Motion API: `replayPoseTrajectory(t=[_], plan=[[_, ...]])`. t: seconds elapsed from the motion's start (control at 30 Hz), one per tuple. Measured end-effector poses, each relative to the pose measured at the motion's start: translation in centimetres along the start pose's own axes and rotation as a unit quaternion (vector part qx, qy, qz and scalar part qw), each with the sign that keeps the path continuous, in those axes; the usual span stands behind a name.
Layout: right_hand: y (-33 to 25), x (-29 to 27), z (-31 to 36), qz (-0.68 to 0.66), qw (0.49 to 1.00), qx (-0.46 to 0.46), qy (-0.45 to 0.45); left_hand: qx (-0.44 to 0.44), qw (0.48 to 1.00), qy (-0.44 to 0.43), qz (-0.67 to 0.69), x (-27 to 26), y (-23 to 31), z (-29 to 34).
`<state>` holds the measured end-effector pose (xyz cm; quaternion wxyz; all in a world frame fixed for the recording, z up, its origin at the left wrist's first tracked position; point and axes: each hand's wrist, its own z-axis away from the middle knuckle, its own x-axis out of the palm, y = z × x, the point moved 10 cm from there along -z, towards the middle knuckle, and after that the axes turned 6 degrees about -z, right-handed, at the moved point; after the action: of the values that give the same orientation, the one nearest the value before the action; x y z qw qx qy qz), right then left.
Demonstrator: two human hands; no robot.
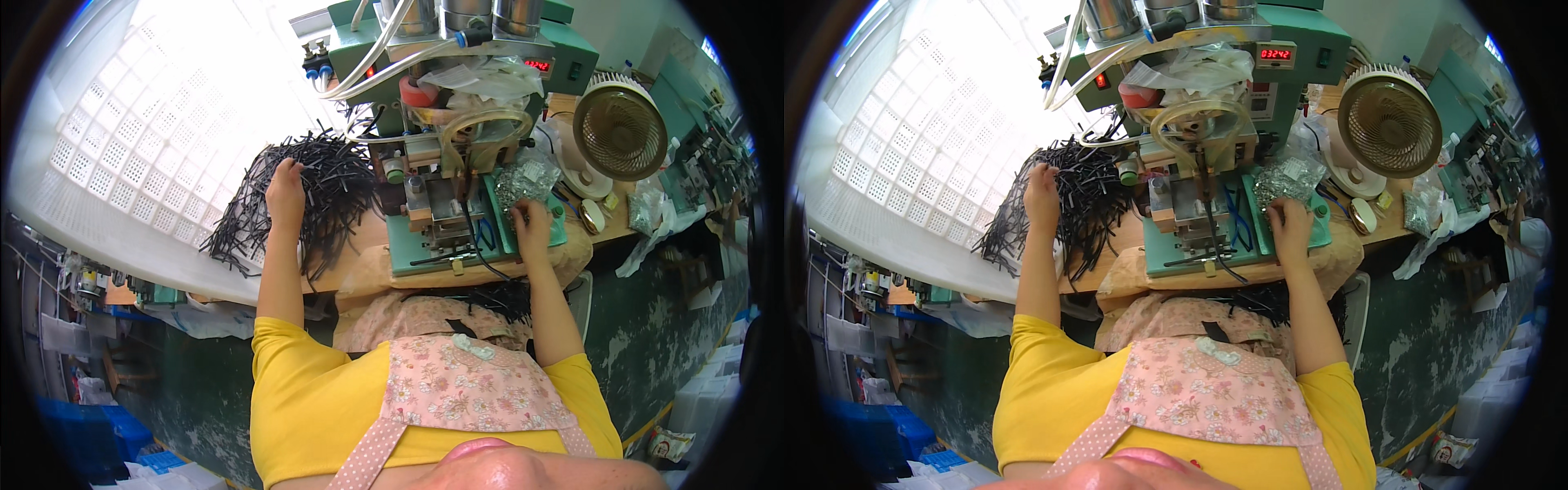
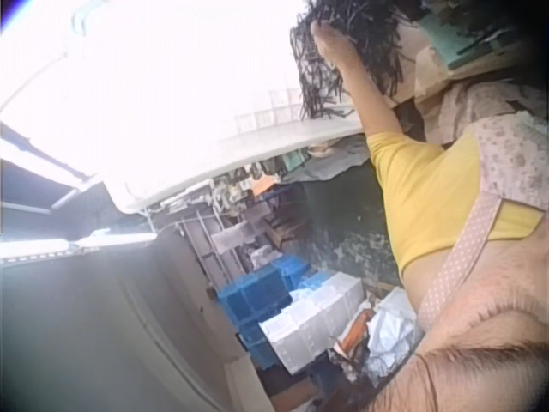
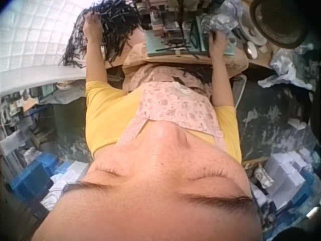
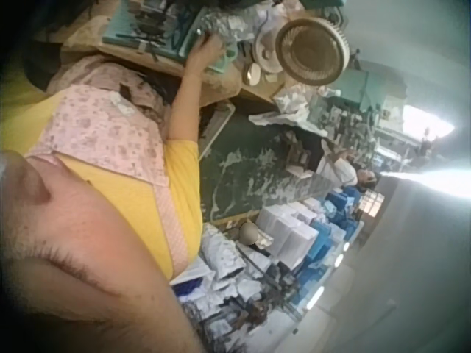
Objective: The person repeatedly picks a black cable from a white basket and a small metallic connector from a tray, then inserts the connector into the cable end using a green machine. The person continues this cycle throughout the clip.
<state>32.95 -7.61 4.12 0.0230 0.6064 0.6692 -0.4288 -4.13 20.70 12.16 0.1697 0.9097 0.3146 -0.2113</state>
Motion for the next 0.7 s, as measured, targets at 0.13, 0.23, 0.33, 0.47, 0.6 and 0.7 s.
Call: replayPoseTrajectory(t=[0.13,0.23,0.33,0.47,0.6,0.7], plan=[[-2.0,0.5,-1.0,-0.191,0.977,0.091,-0.002,-0.167,0.952,-0.039,0.252,-0.4,1.2,2.1],[-5.2,0.2,-2.3,-0.295,0.95,0.103,-0.02,-0.154,0.945,-0.005,0.288,-0.8,5.2,2.4],[-8.6,0.2,-3.2,-0.28,0.956,0.075,-0.051,-0.091,0.968,-0.004,0.234,-1.5,9.0,1.7],[-10.7,1.3,-3.1,-0.267,0.959,0.066,-0.066,-0.156,0.864,-0.017,0.478,-1.7,12.6,3.5],[-9.7,3.0,-2.5,-0.406,0.903,0.133,-0.045,0.026,0.921,0.006,0.39,-4.4,19.5,3.0],[-9.6,2.8,-2.8,-0.336,0.935,0.097,-0.052,0.194,0.938,-0.002,0.288,-5.1,25.4,3.8]])
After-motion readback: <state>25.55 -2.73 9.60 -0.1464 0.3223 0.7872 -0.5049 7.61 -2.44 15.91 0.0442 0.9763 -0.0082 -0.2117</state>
